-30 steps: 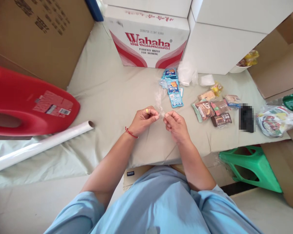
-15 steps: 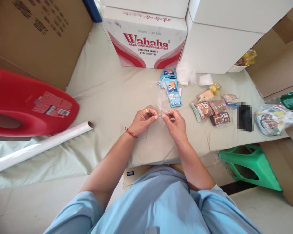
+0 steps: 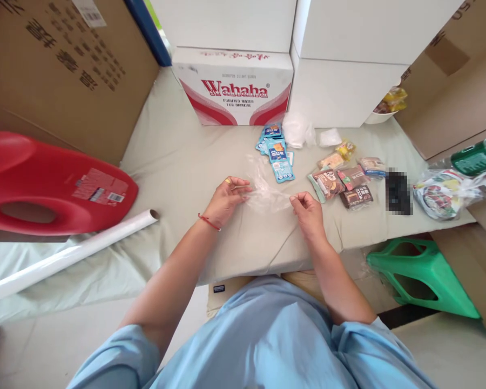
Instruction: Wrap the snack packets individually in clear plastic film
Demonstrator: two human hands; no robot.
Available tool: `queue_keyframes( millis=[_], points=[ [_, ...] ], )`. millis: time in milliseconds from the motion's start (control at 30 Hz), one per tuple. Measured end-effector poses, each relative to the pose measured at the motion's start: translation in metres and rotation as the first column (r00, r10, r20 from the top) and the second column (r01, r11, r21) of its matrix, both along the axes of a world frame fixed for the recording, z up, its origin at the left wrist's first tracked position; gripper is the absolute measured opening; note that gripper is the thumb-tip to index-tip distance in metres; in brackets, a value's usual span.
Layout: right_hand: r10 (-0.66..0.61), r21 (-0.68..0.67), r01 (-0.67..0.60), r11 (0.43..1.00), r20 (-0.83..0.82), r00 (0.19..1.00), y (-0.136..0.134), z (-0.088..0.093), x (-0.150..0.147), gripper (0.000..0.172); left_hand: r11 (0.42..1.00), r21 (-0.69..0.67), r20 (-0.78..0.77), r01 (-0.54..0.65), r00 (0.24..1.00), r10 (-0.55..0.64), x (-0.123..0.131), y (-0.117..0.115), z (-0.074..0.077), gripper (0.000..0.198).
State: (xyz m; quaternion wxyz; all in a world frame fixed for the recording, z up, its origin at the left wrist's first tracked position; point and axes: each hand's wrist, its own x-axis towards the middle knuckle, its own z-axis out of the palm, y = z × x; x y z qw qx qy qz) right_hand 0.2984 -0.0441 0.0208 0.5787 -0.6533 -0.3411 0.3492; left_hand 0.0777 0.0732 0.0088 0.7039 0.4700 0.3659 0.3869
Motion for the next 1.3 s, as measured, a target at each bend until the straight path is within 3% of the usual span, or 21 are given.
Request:
queue_keyframes(
  millis=[100,200,267,333,433,533,600,700,800,900,967,1067,1133,1233,1300],
  points=[
    [0.026,0.006,-0.026,1.000,0.066,0.997,-0.008,-0.001,-0.002,0.026,0.991,0.071,-0.204,0.109,0.975,-0.093,0.013,-0.011,0.011,0.052],
    [0.079,-0.014,-0.078,0.997,0.127,0.989,-0.015,-0.001,-0.002,0.026,0.968,0.224,-0.497,0.116,0.868,0.010,0.032,-0.022,0.015,0.057],
    [0.109,-0.053,-0.099,0.994,0.239,0.965,-0.019,0.002,0.001,0.024,0.938,0.320,-0.627,0.131,0.772,0.106,0.042,-0.030,0.015,0.048],
    [0.132,-0.064,-0.116,0.991,0.419,0.898,-0.022,0.008,0.005,0.026,0.898,0.407,-0.690,0.169,0.701,0.181,0.049,-0.038,0.016,0.037],
    [0.220,-0.039,-0.257,0.966,0.650,0.728,-0.022,0.021,0.006,0.051,0.806,0.514,-0.737,0.293,0.631,0.241,0.054,-0.052,0.018,0.037],
    [0.306,-0.089,-0.349,0.933,0.705,0.640,-0.015,0.027,-0.002,0.058,0.756,0.555,-0.755,0.348,0.592,0.281,0.054,-0.063,0.023,0.049],
    [0.304,-0.112,-0.309,0.945,0.654,0.693,-0.007,0.025,-0.009,0.048,0.754,0.577,-0.743,0.314,0.586,0.324,0.050,-0.066,0.025,0.048],
    [0.281,-0.099,-0.271,0.958,0.523,0.804,0.002,0.016,-0.016,0.022,0.744,0.620,-0.694,0.249,0.617,0.372,0.034,-0.065,0.027,0.027],
    [0.248,-0.049,-0.252,0.966,0.436,0.865,0.005,0.008,-0.016,0.014,0.751,0.637,-0.632,0.176,0.677,0.377,0.008,-0.062,0.029,0.015],
    [0.244,-0.073,-0.234,0.970,0.359,0.901,0.003,-0.001,-0.012,0.015,0.817,0.576,-0.571,-0.025,0.702,0.425,-0.017,-0.059,0.026,0.026],
    [0.293,-0.145,-0.258,0.955,0.323,0.900,0.000,-0.008,-0.006,0.015,0.871,0.446,-0.546,-0.205,0.709,0.446,-0.031,-0.059,0.019,0.031],
    [0.424,-0.285,-0.338,0.897,0.335,0.841,-0.004,-0.012,0.001,0.014,0.899,0.273,-0.549,-0.341,0.712,0.437,-0.044,-0.062,0.008,0.033],
    [0.484,-0.328,-0.366,0.871,0.438,0.758,-0.006,-0.009,0.002,0.026,0.904,0.291,-0.580,-0.314,0.694,0.428,-0.048,-0.067,0.005,0.028],
    [0.463,-0.286,-0.371,0.883,0.656,0.596,-0.004,0.005,-0.006,0.055,0.897,0.365,-0.587,-0.248,0.687,0.428,-0.046,-0.075,0.006,0.016],
    [0.427,-0.251,-0.372,0.894,0.729,0.535,0.005,0.013,-0.017,0.058,0.894,0.384,-0.558,-0.231,0.714,0.424,-0.043,-0.081,0.010,0.015]
  ],
)
